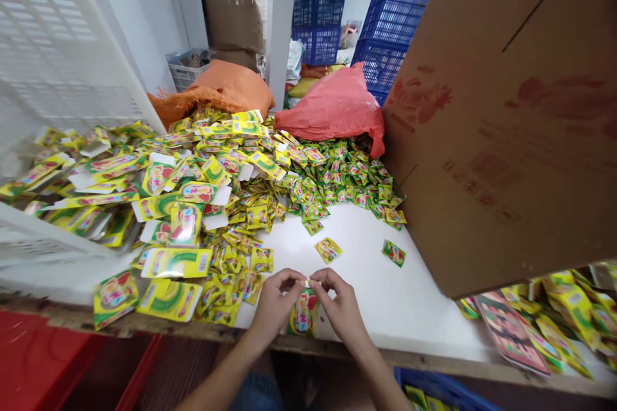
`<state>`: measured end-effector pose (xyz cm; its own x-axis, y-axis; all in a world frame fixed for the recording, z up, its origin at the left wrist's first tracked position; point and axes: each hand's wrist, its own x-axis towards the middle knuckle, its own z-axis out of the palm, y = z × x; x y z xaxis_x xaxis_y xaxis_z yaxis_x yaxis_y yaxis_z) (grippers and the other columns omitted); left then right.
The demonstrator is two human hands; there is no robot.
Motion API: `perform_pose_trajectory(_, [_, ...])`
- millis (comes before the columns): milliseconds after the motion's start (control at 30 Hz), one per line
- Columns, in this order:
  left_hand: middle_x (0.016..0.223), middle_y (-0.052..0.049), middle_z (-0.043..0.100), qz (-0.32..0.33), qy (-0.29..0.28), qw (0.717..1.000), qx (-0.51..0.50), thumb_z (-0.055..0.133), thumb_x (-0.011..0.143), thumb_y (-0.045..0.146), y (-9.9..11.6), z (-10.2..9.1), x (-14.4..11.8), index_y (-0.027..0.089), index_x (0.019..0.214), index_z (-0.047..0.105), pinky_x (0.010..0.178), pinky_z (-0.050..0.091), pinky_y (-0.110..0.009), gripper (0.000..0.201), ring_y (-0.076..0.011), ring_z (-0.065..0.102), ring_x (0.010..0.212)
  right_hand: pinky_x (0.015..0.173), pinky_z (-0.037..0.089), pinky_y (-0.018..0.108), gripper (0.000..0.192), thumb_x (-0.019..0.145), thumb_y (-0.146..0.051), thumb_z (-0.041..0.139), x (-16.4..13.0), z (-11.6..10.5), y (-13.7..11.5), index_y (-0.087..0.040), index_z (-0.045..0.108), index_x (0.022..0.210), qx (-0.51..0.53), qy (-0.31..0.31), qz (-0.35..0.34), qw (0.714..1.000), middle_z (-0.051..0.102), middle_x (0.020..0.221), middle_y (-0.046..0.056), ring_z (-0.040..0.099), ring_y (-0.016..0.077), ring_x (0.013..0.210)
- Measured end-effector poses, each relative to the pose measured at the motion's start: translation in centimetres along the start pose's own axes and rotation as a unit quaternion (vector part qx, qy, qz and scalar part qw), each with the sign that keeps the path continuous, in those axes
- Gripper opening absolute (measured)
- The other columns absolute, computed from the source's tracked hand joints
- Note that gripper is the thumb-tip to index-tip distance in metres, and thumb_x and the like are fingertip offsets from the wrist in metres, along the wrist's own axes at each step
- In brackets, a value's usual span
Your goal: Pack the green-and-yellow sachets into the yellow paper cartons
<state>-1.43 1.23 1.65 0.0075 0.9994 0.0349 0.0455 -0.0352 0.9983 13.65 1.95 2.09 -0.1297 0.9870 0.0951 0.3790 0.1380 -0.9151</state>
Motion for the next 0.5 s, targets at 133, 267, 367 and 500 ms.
perform_pose_trajectory(133, [0.088,-0.007,0.068,0.034,-0.023,0.999,0.026,0.056,0.079,0.027,-1.0,-0.8,-0.2,0.016,0.084,0.070,0.075,0.048,-0.028,0.018,-0.0190,0.062,0.085,0.070,0.044,0.026,0.020,0.082,-0.036,0.053,-1.3,0.4,1.0,-0.018,0.062,0.087,0.038,-0.009,-0.005,0.999,0.064,0.080,0.003,0.057,0.0160,0.075])
perform_pose_trajectory(267, [0.095,-0.007,0.067,0.034,-0.072,0.996,0.046,0.056,0.079,0.027,-1.4,-1.3,-0.7,0.018,0.093,0.069,0.079,0.049,-0.030,0.021,-0.0191,0.061,0.090,0.071,0.046,0.026,0.022,0.082,-0.036,0.052,-1.8,1.4,1.1,-0.018,0.062,0.090,0.064,-0.008,0.006,0.998,0.065,0.083,0.005,0.059,0.0171,0.077])
perform_pose_trajectory(367, [0.109,-0.008,0.062,0.049,-0.068,0.993,0.087,0.056,0.080,0.026,-0.9,-1.9,-1.1,0.022,0.115,0.058,0.082,0.049,-0.031,0.035,-0.0186,0.059,0.096,0.073,0.046,0.027,0.025,0.083,-0.038,0.047,-1.9,-0.2,-0.2,-0.018,0.063,0.086,0.026,-0.002,-0.005,1.000,0.066,0.083,0.006,0.059,0.0185,0.079])
perform_pose_trajectory(500, [0.118,-0.008,0.056,0.117,0.004,0.963,0.241,0.051,0.083,0.027,1.1,-6.3,-1.2,0.024,0.117,0.054,0.095,0.041,-0.036,0.034,-0.0203,0.051,0.110,0.070,0.049,0.026,0.026,0.077,-0.044,0.051,-4.7,-9.3,0.2,-0.023,0.065,0.083,-0.144,-0.019,0.019,0.989,0.068,0.082,0.005,0.061,0.0202,0.078])
